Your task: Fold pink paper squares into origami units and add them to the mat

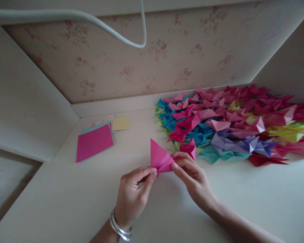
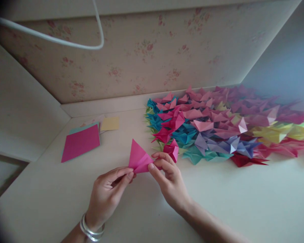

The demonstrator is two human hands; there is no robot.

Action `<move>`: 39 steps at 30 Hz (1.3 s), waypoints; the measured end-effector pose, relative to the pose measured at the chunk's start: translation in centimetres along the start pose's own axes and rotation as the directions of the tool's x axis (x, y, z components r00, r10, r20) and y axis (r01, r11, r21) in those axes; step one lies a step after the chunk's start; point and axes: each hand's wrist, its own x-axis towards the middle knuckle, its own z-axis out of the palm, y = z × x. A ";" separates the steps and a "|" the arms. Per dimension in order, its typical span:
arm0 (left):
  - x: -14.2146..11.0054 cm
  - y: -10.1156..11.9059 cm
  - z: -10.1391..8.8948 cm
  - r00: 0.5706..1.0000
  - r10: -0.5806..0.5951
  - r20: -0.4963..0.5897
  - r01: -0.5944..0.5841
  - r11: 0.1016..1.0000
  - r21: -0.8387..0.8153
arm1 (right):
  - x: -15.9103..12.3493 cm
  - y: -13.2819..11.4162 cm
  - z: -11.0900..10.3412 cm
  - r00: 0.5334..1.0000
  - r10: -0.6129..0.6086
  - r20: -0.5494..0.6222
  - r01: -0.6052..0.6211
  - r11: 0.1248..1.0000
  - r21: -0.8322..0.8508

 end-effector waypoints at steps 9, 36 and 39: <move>-0.1 -0.3 0.3 0.990 -0.143 -0.012 0.140 0.979 -0.148 | -0.5 -0.1 0.3 0.999 0.016 -0.037 -0.015 1.000 0.006; -0.1 -0.5 0.4 0.965 -0.239 0.111 0.255 0.954 -0.159 | -0.8 0.6 0.4 0.985 0.172 -0.001 -0.166 0.953 0.255; -0.1 -0.6 0.6 0.977 -0.186 0.103 0.197 0.974 -0.108 | -0.7 0.6 0.3 0.981 0.193 -0.011 -0.184 0.953 0.240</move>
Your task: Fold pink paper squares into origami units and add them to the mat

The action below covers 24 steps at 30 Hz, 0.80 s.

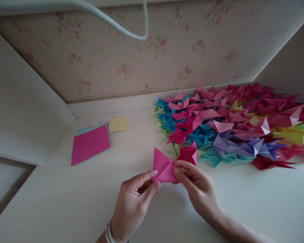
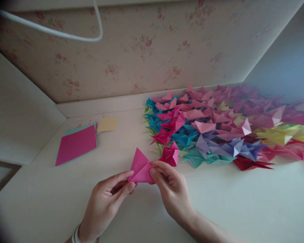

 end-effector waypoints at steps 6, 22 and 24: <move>-0.1 0.1 0.1 0.982 0.174 -0.078 -0.164 0.979 0.122 | -0.2 0.0 -0.1 1.000 -0.003 0.002 0.003 0.998 -0.061; 0.1 0.6 -0.3 0.957 -0.289 0.001 0.281 0.931 -0.233 | -0.8 -0.3 -0.1 0.995 -0.096 0.021 0.097 0.939 -0.331; 0.4 0.6 -0.3 0.939 -0.339 0.062 0.343 0.900 -0.268 | -0.8 -0.6 -0.1 0.992 -0.121 0.030 0.124 0.922 -0.366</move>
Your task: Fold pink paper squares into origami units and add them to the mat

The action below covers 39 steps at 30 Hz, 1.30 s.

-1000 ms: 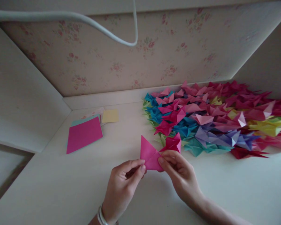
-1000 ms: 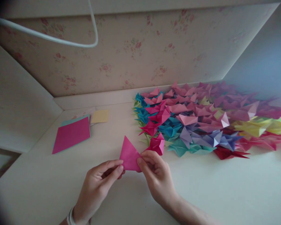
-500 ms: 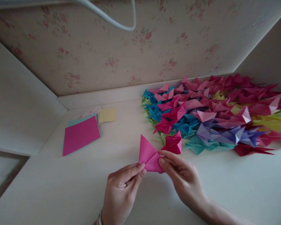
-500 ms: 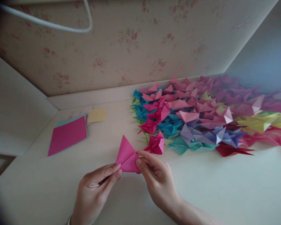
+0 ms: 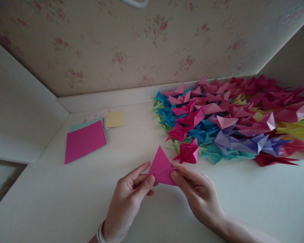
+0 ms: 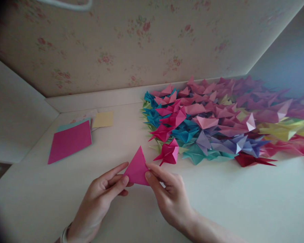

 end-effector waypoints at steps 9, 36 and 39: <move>-0.1 0.2 0.3 0.996 0.025 0.081 -0.028 0.999 0.033 | 0.1 -0.1 0.0 1.000 -0.004 -0.013 0.004 1.000 0.002; -0.5 0.0 0.6 0.981 0.190 0.039 -0.194 0.950 0.246 | 0.3 -0.2 1.1 0.939 0.188 0.288 -0.287 0.889 0.357; -0.4 -0.3 0.6 0.985 0.167 0.033 -0.170 0.961 0.218 | 0.6 -0.5 1.1 0.931 0.187 0.314 -0.302 0.877 0.373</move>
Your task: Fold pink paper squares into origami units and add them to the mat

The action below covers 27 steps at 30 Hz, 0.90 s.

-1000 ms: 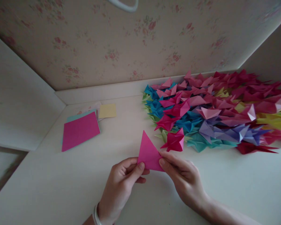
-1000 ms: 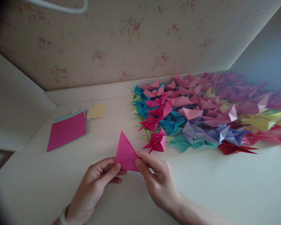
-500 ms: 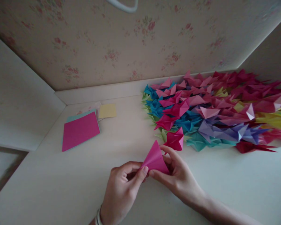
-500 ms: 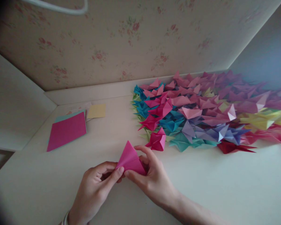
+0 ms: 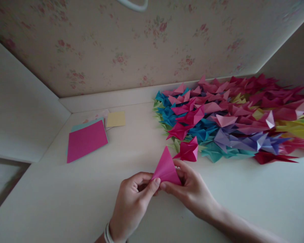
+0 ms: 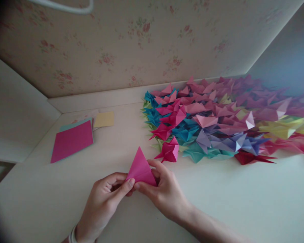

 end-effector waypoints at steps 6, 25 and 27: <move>0.1 -0.6 0.0 0.997 -0.071 -0.015 0.068 0.984 -0.166 | 0.1 -0.1 0.0 1.000 0.022 -0.019 -0.020 0.998 0.063; 1.4 -1.1 -1.0 0.942 -0.132 -0.310 -0.016 0.901 -0.433 | -0.2 0.0 -0.3 0.998 -0.015 0.067 -0.003 0.965 0.264; 1.6 -1.1 -1.3 0.941 -0.127 -0.312 -0.029 0.892 -0.451 | -0.2 -0.1 -0.5 0.998 -0.007 0.060 -0.010 0.962 0.274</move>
